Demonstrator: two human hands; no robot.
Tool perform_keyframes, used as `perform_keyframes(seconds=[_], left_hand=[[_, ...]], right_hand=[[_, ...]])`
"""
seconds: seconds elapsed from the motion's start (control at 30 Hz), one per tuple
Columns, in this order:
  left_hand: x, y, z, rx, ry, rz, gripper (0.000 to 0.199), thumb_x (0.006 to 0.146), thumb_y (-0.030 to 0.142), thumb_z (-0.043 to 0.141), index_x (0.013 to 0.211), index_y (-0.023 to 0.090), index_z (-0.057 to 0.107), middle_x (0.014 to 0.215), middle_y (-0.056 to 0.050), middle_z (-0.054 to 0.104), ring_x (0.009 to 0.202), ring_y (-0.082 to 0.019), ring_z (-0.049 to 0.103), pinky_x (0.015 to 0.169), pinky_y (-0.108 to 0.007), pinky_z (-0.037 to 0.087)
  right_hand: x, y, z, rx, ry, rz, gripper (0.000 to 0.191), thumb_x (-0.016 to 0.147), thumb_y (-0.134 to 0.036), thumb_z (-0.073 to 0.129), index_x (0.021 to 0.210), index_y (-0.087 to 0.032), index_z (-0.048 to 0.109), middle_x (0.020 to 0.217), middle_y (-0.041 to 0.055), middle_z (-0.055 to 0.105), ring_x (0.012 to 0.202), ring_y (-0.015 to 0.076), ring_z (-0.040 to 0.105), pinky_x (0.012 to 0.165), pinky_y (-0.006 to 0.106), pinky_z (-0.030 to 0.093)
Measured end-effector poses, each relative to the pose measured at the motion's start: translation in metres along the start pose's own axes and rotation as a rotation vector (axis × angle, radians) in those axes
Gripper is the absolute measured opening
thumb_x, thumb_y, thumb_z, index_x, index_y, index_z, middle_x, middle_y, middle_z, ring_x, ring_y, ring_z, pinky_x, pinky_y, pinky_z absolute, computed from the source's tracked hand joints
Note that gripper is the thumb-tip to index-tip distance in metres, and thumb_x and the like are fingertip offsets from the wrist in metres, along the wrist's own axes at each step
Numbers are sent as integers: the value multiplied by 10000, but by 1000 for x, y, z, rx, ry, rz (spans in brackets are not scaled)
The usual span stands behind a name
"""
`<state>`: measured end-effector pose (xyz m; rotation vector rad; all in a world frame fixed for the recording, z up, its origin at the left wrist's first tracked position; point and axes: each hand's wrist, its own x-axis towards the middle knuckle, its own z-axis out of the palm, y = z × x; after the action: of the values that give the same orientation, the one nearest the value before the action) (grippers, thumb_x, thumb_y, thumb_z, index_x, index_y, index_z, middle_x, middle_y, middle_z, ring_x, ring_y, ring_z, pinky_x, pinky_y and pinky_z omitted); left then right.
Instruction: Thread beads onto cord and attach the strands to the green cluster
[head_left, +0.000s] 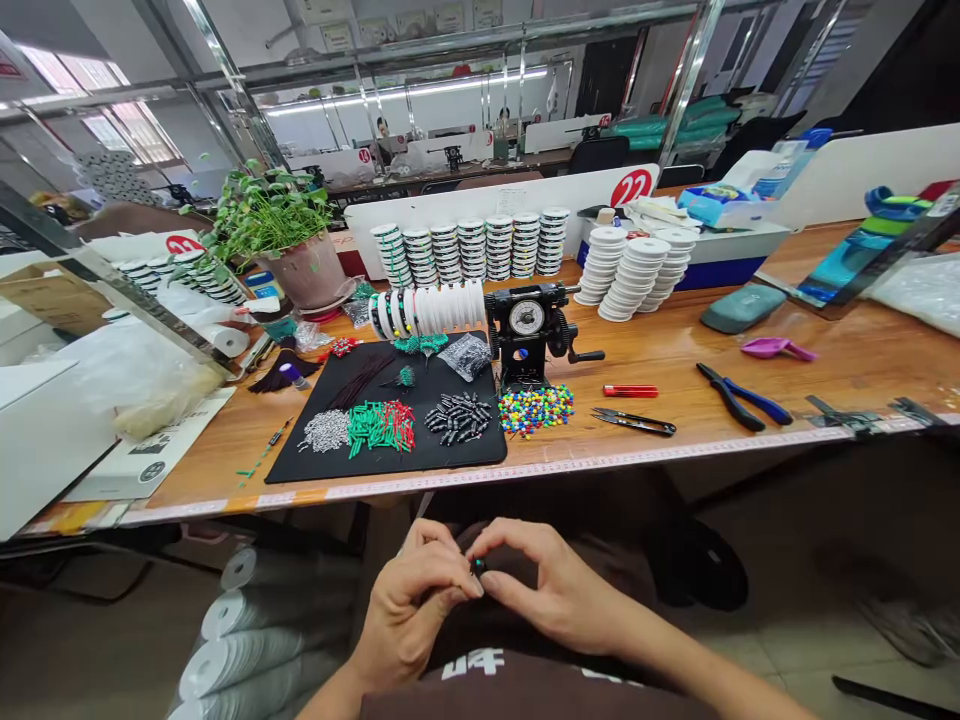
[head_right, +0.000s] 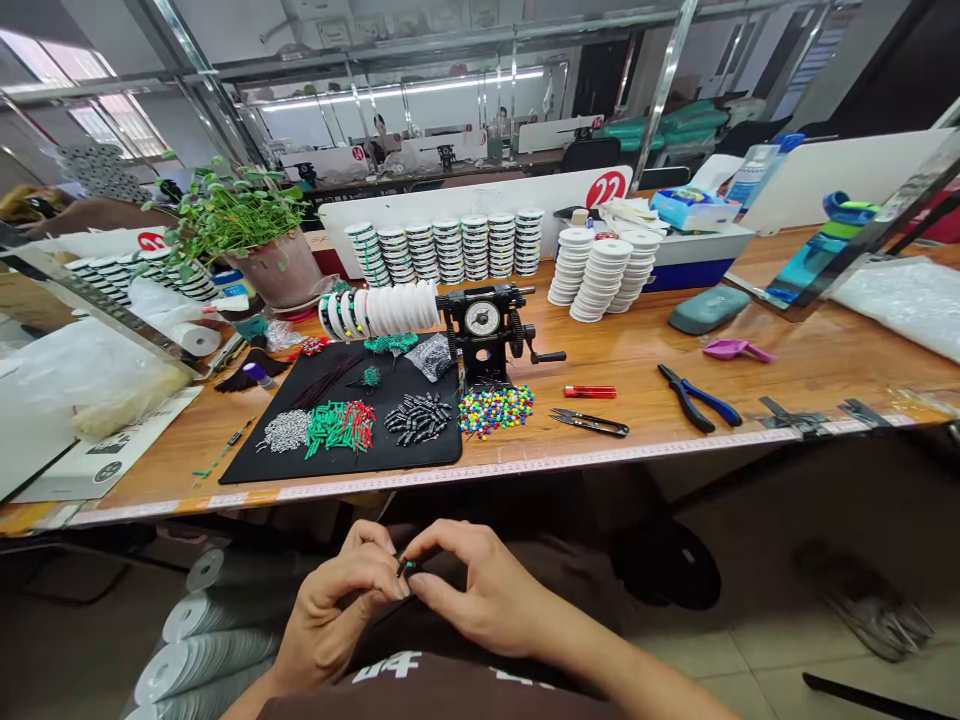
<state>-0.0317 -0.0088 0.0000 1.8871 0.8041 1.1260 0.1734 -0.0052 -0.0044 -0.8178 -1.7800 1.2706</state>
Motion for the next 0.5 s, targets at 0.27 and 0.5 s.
perform_keyframes(seconds=[0.27,0.5], left_hand=[[4,1,-5,257,-97,210,167,1004,242,556,939,224,708,788,-23,733,810,-178,534,778,-303,461],[-7,0,-6,624,-119,350,271,1027,162,461,1047,215,726,905,-34,771,907,-202,552,834,-345,417]], right_hand=[[-4,3,3,220,60,181,29,918,-194,600,946,-200,606,868,-8,610,760,135,555,653,218,439],[-10,6,6,-164,231,-60,61,934,-155,594,911,-205,567,844,0,566,689,131,518,612,230,417]])
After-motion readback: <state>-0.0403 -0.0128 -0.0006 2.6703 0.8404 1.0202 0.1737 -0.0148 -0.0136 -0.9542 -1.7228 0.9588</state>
